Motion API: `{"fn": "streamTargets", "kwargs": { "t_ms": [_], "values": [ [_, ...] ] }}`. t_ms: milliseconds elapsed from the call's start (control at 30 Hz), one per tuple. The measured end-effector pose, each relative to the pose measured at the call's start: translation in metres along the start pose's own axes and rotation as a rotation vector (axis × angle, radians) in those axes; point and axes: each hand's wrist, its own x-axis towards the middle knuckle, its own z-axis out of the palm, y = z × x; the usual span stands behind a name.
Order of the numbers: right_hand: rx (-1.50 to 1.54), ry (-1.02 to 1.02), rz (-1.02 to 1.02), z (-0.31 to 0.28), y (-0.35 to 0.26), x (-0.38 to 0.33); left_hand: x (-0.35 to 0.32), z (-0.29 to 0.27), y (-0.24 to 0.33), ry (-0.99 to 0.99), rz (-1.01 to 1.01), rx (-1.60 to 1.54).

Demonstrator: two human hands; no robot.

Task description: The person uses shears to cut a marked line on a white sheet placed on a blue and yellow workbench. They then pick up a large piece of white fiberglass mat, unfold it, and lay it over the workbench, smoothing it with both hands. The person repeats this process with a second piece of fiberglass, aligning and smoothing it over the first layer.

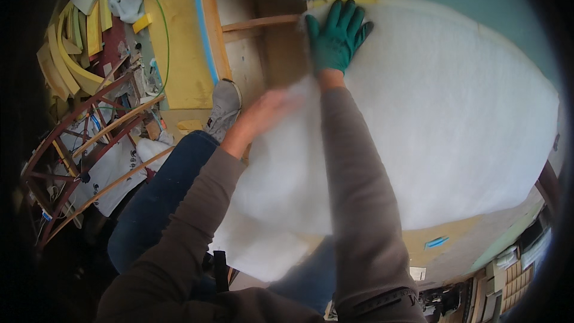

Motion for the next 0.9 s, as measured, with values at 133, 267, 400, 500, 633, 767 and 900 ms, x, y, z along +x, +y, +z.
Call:
{"fn": "streamTargets", "kwargs": {
  "t_ms": [133,267,400,500,633,767,900],
  "values": [
    [0.024,-0.010,-0.007,-0.003,0.001,0.004,0.025,0.029,-0.009,0.290,-0.013,0.077],
    [0.642,-0.287,0.101,-0.052,0.017,0.038,0.065,0.053,-0.019,0.341,-0.116,0.084],
    [0.827,-0.218,0.084,-0.131,0.052,0.032,0.081,0.052,-0.033,0.219,0.005,-0.091],
    [0.262,0.063,-0.150,-0.148,0.060,-0.029,0.085,0.044,-0.039,0.154,0.012,-0.114],
    [0.129,-0.244,-0.029,-0.088,0.038,-0.082,0.092,0.037,-0.044,0.067,-0.027,0.040],
    [0.035,-0.163,-0.012,-0.049,0.033,-0.086,0.101,0.033,-0.065,0.006,-0.025,0.018],
    [0.004,-0.216,0.018,-0.051,0.029,-0.083,0.097,0.034,-0.077,-0.064,-0.047,-0.033]
  ]
}}
